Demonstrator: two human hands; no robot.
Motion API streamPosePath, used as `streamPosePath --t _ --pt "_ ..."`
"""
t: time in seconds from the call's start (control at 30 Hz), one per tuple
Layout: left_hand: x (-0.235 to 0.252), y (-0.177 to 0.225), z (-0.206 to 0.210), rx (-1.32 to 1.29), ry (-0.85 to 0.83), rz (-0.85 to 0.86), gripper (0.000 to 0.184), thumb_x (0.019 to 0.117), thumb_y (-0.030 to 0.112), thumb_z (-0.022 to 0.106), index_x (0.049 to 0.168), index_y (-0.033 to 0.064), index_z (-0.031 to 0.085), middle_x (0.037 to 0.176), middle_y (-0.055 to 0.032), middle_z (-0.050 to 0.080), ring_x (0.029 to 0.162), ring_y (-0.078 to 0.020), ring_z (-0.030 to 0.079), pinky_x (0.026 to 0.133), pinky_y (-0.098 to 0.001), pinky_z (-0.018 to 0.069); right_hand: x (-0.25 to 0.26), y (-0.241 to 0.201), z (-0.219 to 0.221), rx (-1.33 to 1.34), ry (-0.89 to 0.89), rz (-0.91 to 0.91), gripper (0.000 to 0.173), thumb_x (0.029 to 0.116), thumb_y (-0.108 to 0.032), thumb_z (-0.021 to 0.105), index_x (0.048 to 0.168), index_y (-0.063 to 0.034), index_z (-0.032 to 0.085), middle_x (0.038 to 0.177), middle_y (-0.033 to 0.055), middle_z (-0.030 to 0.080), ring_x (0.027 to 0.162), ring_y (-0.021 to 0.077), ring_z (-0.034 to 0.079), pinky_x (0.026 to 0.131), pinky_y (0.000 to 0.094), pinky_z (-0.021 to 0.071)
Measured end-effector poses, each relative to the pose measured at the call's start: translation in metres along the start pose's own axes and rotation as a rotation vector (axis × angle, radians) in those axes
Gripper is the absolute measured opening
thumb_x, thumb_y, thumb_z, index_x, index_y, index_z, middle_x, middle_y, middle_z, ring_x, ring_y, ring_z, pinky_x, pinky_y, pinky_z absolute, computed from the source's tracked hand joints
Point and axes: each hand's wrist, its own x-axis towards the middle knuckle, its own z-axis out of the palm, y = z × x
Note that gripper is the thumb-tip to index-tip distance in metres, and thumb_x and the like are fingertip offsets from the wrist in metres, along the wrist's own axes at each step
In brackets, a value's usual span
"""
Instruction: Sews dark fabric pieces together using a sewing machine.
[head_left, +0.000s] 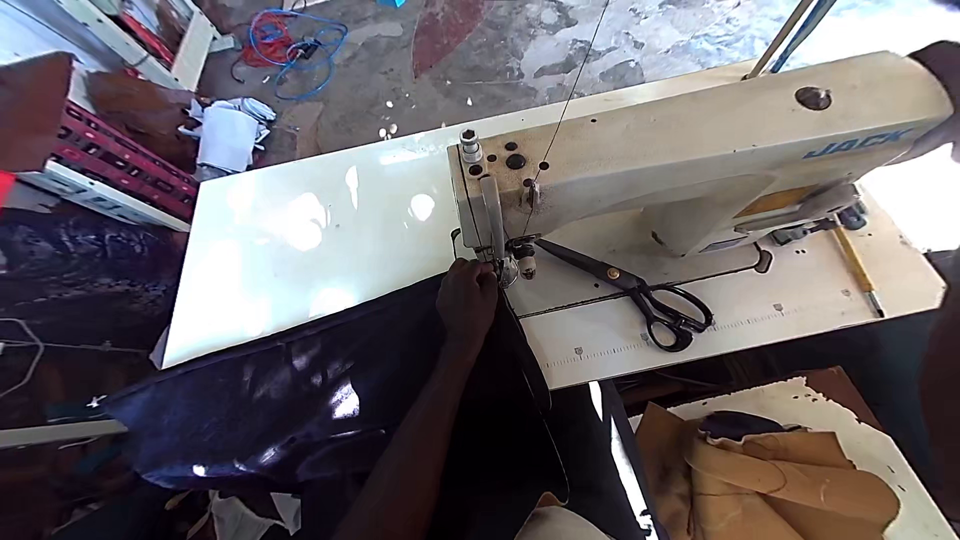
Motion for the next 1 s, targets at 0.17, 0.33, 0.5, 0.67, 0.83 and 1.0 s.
streamPosePath --t 0.17,0.33,0.5,0.67,0.83,1.0 --pt "0.000 0.002 0.000 0.006 0.004 0.001 0.018 0.0994 0.019 0.062 0.104 0.0098 0.077 0.108 -0.0103 0.070 0.100 -0.0287 0.068 0.086 -0.0541 0.0547 -0.025 0.036 0.043 0.545 0.397 -0.340 0.040 0.1093 -0.034 0.042 0.100 -0.0058 0.069 0.092 -0.0012 0.071 0.088 0.0074 0.069 0.084 0.0338 0.0578" --pt "0.004 -0.007 -0.007 -0.033 -0.078 0.064 0.018 0.1002 0.019 0.064 0.107 0.0077 0.077 0.107 -0.0123 0.070 0.101 -0.0298 0.067 0.089 -0.0542 0.0538 -0.041 0.038 0.037 0.463 0.368 -0.252 0.043 0.1096 -0.033 0.034 0.099 -0.0087 0.068 0.087 -0.0043 0.067 0.084 0.0048 0.066 0.080 0.0332 0.0563" --pt "0.016 -0.020 -0.028 -0.086 -0.256 0.160 0.021 0.1012 0.016 0.063 0.115 0.0069 0.076 0.113 -0.0135 0.071 0.109 -0.0270 0.066 0.098 -0.0492 0.0514 -0.002 0.028 0.005 0.136 0.118 -0.116 0.046 0.0973 -0.045 0.052 0.113 -0.0032 0.062 0.104 0.0078 0.065 0.090 0.0134 0.062 0.079 0.0446 0.0535" --pt "0.017 -0.016 -0.028 -0.111 -0.260 0.084 0.019 0.0995 0.017 0.065 0.112 0.0100 0.077 0.112 -0.0096 0.070 0.106 -0.0237 0.067 0.095 -0.0498 0.0534 -0.009 0.008 0.007 0.140 0.075 -0.144 0.046 0.0922 -0.055 0.064 0.098 -0.0095 0.062 0.089 -0.0030 0.060 0.078 0.0045 0.058 0.072 0.0349 0.0532" --pt "0.020 -0.017 -0.028 -0.102 -0.273 0.067 0.020 0.0990 0.019 0.066 0.112 0.0114 0.078 0.112 -0.0097 0.071 0.109 -0.0259 0.066 0.097 -0.0524 0.0518 -0.042 0.055 0.049 0.466 0.426 -0.308 0.045 0.1097 -0.033 0.032 0.107 -0.0031 0.065 0.093 0.0014 0.066 0.088 0.0077 0.064 0.083 0.0329 0.0548" --pt "0.018 -0.015 -0.027 -0.103 -0.271 0.068 0.019 0.0994 0.018 0.065 0.112 0.0109 0.078 0.111 -0.0096 0.071 0.105 -0.0252 0.067 0.094 -0.0515 0.0533 0.005 0.039 0.004 0.132 0.158 -0.059 0.067 0.0994 -0.066 0.045 0.117 -0.0043 0.064 0.107 0.0066 0.067 0.094 0.0115 0.065 0.086 0.0421 0.0553"
